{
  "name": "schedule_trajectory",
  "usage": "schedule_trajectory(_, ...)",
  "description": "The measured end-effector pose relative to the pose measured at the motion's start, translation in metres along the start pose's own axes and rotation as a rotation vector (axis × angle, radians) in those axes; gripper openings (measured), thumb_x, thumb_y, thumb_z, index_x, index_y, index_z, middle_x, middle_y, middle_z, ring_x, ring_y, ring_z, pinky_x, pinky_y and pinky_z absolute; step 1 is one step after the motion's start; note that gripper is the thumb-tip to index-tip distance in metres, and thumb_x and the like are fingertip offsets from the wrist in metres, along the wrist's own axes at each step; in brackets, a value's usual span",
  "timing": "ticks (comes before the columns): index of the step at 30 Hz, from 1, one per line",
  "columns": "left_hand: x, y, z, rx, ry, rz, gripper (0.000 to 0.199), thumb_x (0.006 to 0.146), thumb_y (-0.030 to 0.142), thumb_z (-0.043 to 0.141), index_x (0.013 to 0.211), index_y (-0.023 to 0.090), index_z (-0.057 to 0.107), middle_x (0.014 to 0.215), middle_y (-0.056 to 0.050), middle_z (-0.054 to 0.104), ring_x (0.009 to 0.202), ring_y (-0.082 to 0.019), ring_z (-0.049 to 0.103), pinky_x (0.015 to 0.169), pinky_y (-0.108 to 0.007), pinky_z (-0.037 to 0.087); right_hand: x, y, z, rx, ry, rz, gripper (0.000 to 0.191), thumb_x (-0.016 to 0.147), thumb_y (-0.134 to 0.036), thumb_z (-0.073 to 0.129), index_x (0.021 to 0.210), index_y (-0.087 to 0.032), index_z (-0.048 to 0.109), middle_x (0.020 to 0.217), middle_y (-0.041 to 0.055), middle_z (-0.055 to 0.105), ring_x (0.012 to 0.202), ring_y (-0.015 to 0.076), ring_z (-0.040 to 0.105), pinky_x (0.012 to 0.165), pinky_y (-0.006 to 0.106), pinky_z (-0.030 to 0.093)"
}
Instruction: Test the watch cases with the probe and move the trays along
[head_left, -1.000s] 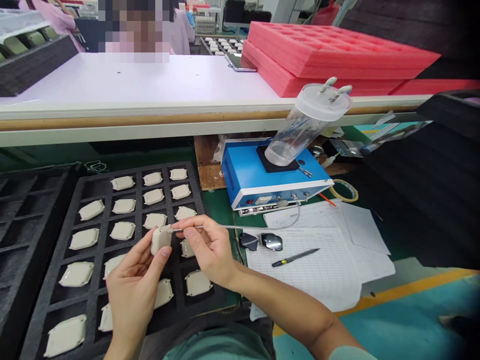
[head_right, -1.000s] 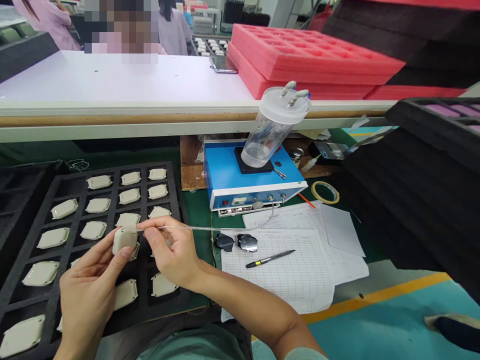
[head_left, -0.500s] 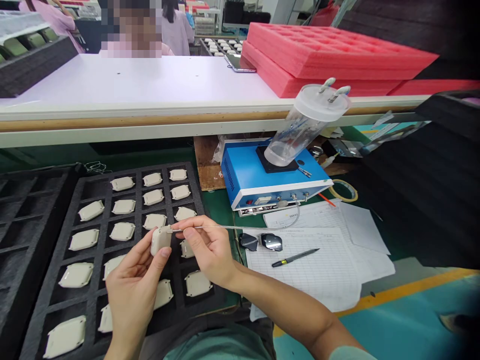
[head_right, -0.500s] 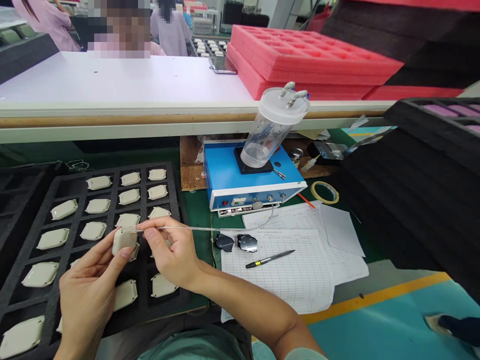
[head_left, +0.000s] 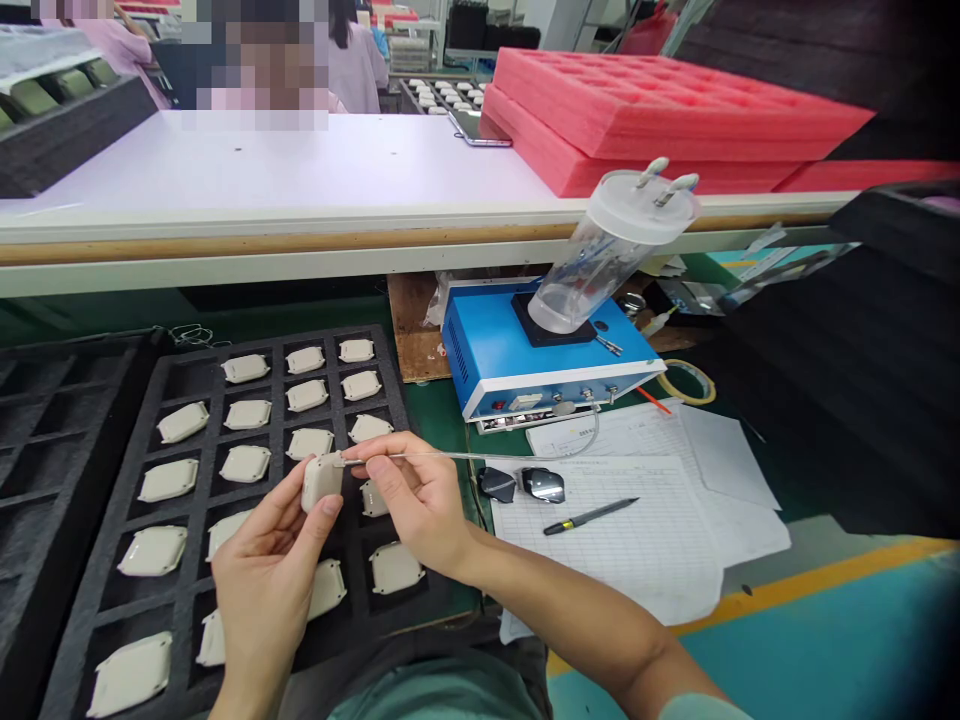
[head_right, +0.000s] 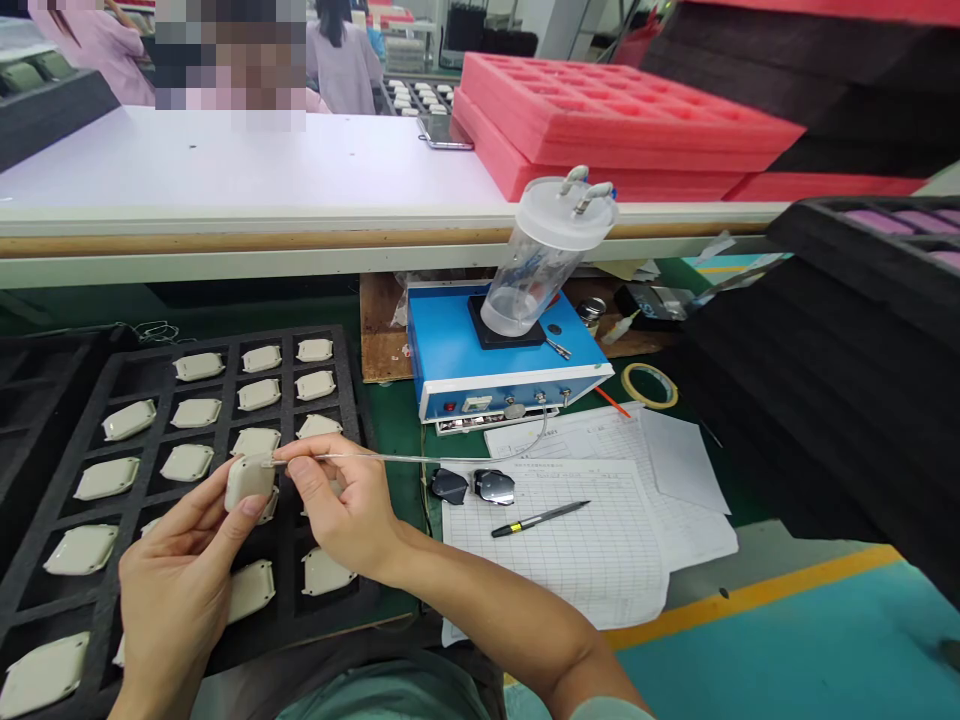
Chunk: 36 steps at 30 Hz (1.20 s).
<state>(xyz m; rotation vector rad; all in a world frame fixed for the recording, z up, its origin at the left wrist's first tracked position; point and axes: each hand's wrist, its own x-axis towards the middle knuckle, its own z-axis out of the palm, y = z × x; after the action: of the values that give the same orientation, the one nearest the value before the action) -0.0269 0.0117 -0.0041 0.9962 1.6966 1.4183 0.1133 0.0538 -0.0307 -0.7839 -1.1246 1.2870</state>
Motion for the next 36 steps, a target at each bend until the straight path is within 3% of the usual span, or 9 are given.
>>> schedule_trajectory(6, 0.0, -0.0002, -0.0002, 0.031, 0.005, -0.01, 0.05, 0.078, 0.038, 0.093, 0.124, 0.022, 0.081, 0.122, -0.008, 0.08, 0.109, -0.027, 0.079, 0.107, -0.04, 0.062, -0.0003, 0.0002, -0.0004, -0.002, -0.006, 0.001, 0.031, 0.103, -0.053, 0.06, 0.105, -0.025, 0.073, 0.081, 0.0039, 0.07, 0.081, 0.0213, 0.071, 0.087, 0.043, 0.067)
schedule_trajectory(13, -0.0005, -0.0009, 0.0004, 0.038, 0.001, -0.009, 0.051, 0.078, 0.04, 0.092, 0.125, 0.022, 0.08, 0.123, -0.009, 0.08, 0.109, -0.029, 0.079, 0.109, -0.044, 0.061, -0.0009, 0.0015, -0.0005, 0.004, -0.006, 0.006, 0.031, 0.103, -0.053, 0.06, 0.105, -0.024, 0.073, 0.082, 0.0042, 0.07, 0.079, 0.0205, 0.07, 0.09, 0.044, 0.067)
schedule_trajectory(20, 0.0001, 0.0001, 0.0001, 0.028, 0.006, -0.003, 0.05, 0.077, 0.038, 0.093, 0.123, 0.023, 0.081, 0.121, -0.008, 0.081, 0.108, -0.028, 0.08, 0.107, -0.042, 0.062, -0.0005, 0.0011, -0.0006, 0.045, -0.008, -0.009, 0.025, 0.103, -0.046, 0.062, 0.106, -0.024, 0.073, 0.079, 0.0022, 0.068, 0.071, 0.0174, 0.066, 0.091, 0.043, 0.067)
schedule_trajectory(31, -0.0005, -0.0005, 0.0005, 0.032, -0.006, -0.013, 0.051, 0.079, 0.038, 0.091, 0.125, 0.022, 0.08, 0.125, -0.009, 0.079, 0.113, -0.03, 0.078, 0.11, -0.046, 0.061, -0.0004, 0.0003, -0.0006, -0.026, -0.01, 0.006, 0.035, 0.103, -0.056, 0.059, 0.105, -0.024, 0.072, 0.079, 0.0038, 0.068, 0.079, 0.0209, 0.07, 0.086, 0.043, 0.067)
schedule_trajectory(36, 0.0003, -0.0007, -0.0009, 0.025, -0.002, -0.014, 0.048, 0.078, 0.037, 0.092, 0.123, 0.024, 0.081, 0.122, -0.007, 0.08, 0.109, -0.026, 0.079, 0.107, -0.039, 0.063, -0.0006, 0.0019, -0.0008, -0.019, -0.005, 0.008, 0.032, 0.103, -0.054, 0.059, 0.105, -0.025, 0.073, 0.08, 0.0036, 0.069, 0.08, 0.0209, 0.071, 0.088, 0.043, 0.067)
